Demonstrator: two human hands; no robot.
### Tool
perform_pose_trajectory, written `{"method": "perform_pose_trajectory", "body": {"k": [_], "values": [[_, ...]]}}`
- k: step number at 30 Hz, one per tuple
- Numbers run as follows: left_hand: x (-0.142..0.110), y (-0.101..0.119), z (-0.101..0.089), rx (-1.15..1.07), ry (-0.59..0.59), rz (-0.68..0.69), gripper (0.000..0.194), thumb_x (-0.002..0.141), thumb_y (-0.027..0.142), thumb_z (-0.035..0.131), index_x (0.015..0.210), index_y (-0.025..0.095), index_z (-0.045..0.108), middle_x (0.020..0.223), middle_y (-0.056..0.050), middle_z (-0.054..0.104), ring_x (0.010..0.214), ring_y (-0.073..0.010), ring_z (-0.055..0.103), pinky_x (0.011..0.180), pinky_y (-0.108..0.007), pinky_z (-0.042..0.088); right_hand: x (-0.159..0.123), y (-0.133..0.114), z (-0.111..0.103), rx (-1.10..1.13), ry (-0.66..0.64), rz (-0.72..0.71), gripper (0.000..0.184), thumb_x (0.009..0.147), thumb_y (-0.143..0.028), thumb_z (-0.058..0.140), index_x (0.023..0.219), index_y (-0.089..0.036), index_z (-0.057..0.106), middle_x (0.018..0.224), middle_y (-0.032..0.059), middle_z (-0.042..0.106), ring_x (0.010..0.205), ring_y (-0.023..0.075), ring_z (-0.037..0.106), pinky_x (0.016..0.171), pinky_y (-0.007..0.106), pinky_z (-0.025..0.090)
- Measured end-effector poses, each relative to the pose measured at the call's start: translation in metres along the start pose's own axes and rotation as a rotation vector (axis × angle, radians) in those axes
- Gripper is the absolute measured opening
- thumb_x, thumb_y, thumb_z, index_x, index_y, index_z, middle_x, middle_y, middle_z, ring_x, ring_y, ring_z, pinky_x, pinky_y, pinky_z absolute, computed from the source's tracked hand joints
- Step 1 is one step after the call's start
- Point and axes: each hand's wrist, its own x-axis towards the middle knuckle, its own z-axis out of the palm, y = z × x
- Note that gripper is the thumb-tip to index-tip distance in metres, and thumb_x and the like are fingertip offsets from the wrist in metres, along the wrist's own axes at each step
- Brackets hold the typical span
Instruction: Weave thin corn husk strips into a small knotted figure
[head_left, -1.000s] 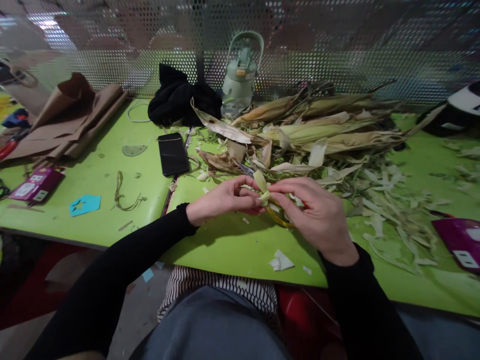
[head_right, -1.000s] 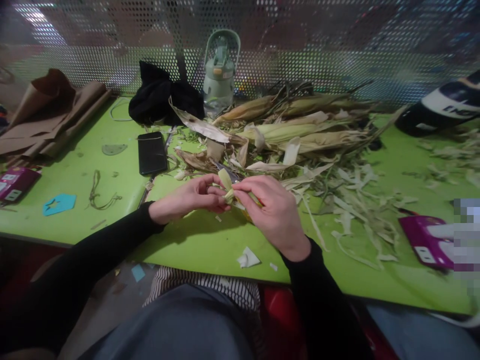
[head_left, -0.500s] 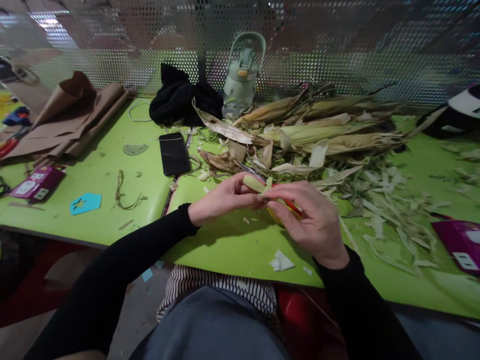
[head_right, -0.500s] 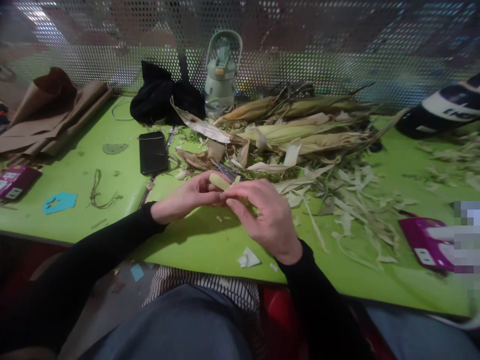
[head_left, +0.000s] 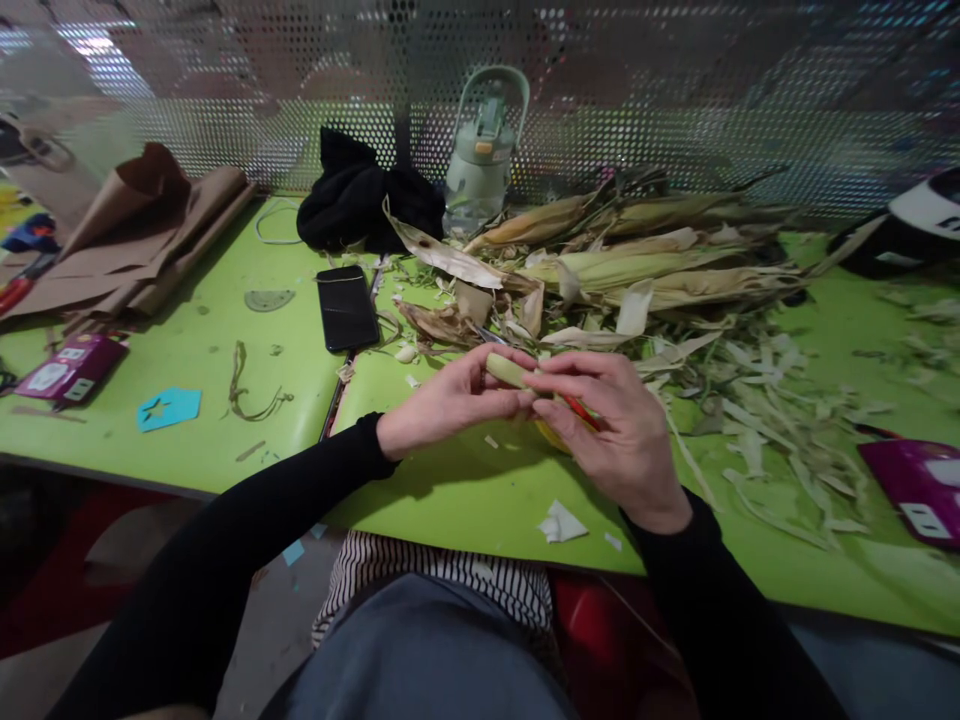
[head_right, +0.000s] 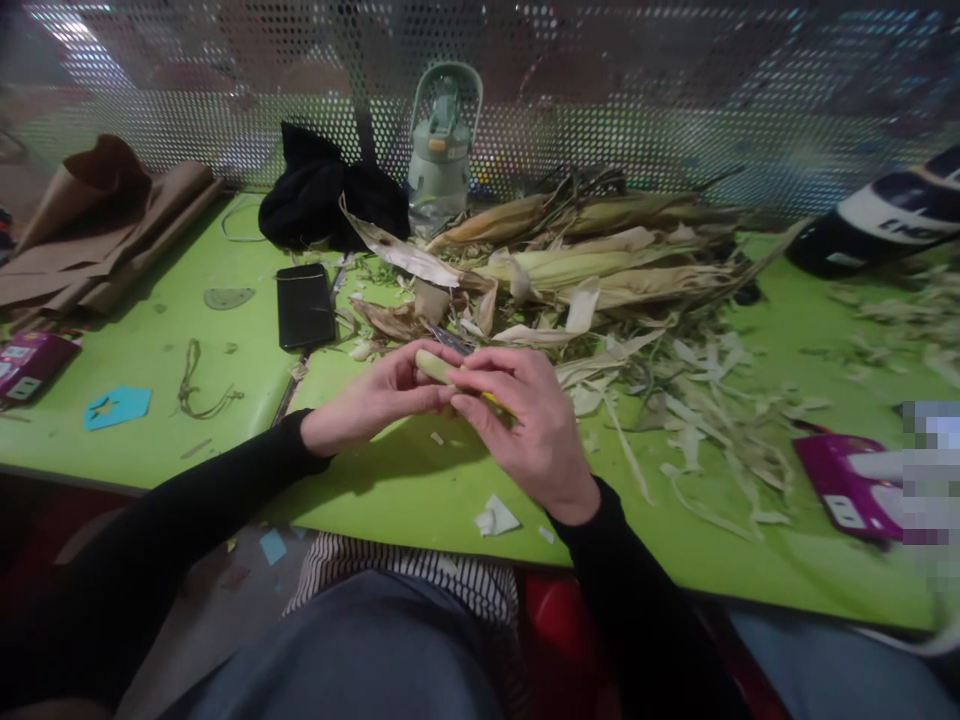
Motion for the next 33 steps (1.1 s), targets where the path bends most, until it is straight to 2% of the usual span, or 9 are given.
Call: {"method": "perform_pose_trajectory", "body": {"k": [3, 6, 8, 10, 16, 20, 25, 30, 33], "values": [[0.001, 0.001, 0.001, -0.009, 0.094, 0.118, 0.036, 0.082, 0.022, 0.077, 0.110, 0.016, 0.056, 0.092, -0.001, 0.069, 0.081, -0.0091, 0.068, 0.078, -0.022, 0.053, -0.004, -0.007, 0.004, -0.089, 0.159, 0.062, 0.004, 0.091, -0.026, 0.066, 0.091, -0.023, 0.069, 0.089, 0.0075, 0.068, 0.083, 0.0222, 0.064, 0.070, 0.036, 0.050], [0.001, 0.001, 0.002, 0.013, 0.087, 0.193, 0.038, 0.082, 0.023, 0.077, 0.112, 0.018, 0.055, 0.098, -0.002, 0.068, 0.086, -0.0106, 0.069, 0.080, -0.023, 0.055, -0.007, -0.009, 0.010, -0.033, -0.002, 0.171, 0.022, 0.095, -0.034, 0.062, 0.077, -0.021, 0.065, 0.070, 0.0034, 0.062, 0.063, 0.0167, 0.056, 0.057, 0.031, 0.043], [0.001, 0.000, 0.002, 0.037, 0.065, 0.231, 0.039, 0.083, 0.025, 0.077, 0.114, 0.019, 0.054, 0.098, -0.002, 0.067, 0.085, -0.0105, 0.068, 0.079, -0.023, 0.056, -0.007, -0.008, 0.014, 0.079, -0.122, 0.284, 0.028, 0.095, -0.041, 0.059, 0.077, -0.020, 0.066, 0.065, 0.0014, 0.061, 0.057, 0.0148, 0.053, 0.053, 0.029, 0.040], [0.000, -0.002, 0.003, 0.064, 0.069, 0.268, 0.038, 0.084, 0.026, 0.076, 0.114, 0.019, 0.054, 0.099, -0.001, 0.066, 0.086, -0.0101, 0.067, 0.080, -0.022, 0.056, -0.006, -0.007, 0.016, 0.215, -0.173, 0.394, 0.031, 0.096, -0.044, 0.058, 0.079, -0.020, 0.067, 0.065, 0.0003, 0.061, 0.056, 0.0136, 0.053, 0.051, 0.027, 0.039], [0.001, -0.007, 0.004, 0.092, 0.069, 0.307, 0.039, 0.084, 0.028, 0.076, 0.116, 0.020, 0.055, 0.100, -0.002, 0.064, 0.091, -0.0121, 0.066, 0.085, -0.025, 0.056, -0.005, -0.009, 0.017, 0.341, -0.170, 0.435, 0.031, 0.094, -0.048, 0.059, 0.084, -0.020, 0.068, 0.073, 0.0017, 0.067, 0.064, 0.0139, 0.058, 0.057, 0.026, 0.044], [0.001, -0.008, 0.004, 0.113, 0.103, 0.291, 0.039, 0.085, 0.032, 0.074, 0.119, 0.021, 0.055, 0.104, -0.003, 0.065, 0.099, -0.0159, 0.065, 0.086, -0.028, 0.056, -0.004, -0.010, 0.018, 0.512, -0.224, 0.593, 0.041, 0.089, -0.058, 0.061, 0.094, -0.018, 0.071, 0.072, 0.0023, 0.068, 0.055, 0.0111, 0.053, 0.048, 0.023, 0.042], [0.001, -0.009, 0.007, 0.120, 0.112, 0.333, 0.035, 0.087, 0.036, 0.072, 0.116, 0.021, 0.059, 0.111, -0.005, 0.066, 0.100, -0.0158, 0.064, 0.089, -0.028, 0.054, -0.003, -0.009, 0.022, 0.763, -0.211, 0.778, 0.046, 0.078, -0.063, 0.071, 0.085, -0.018, 0.068, 0.071, 0.0024, 0.069, 0.050, 0.0089, 0.050, 0.041, 0.020, 0.038], [0.001, -0.007, 0.008, 0.083, 0.117, 0.268, 0.037, 0.085, 0.037, 0.073, 0.116, 0.020, 0.062, 0.105, -0.004, 0.066, 0.096, -0.0152, 0.064, 0.085, -0.028, 0.053, -0.004, -0.010, 0.023, 0.707, -0.175, 0.731, 0.042, 0.084, -0.060, 0.066, 0.073, -0.019, 0.063, 0.063, -0.0006, 0.061, 0.047, 0.0087, 0.046, 0.039, 0.021, 0.034], [0.001, -0.005, 0.007, 0.038, 0.148, 0.220, 0.039, 0.081, 0.034, 0.078, 0.115, 0.020, 0.064, 0.100, -0.003, 0.067, 0.091, -0.0142, 0.063, 0.084, -0.028, 0.053, -0.004, -0.011, 0.020, 0.440, -0.156, 0.495, 0.032, 0.092, -0.045, 0.061, 0.071, -0.021, 0.062, 0.062, -0.0007, 0.060, 0.051, 0.0110, 0.049, 0.047, 0.024, 0.038]]}}
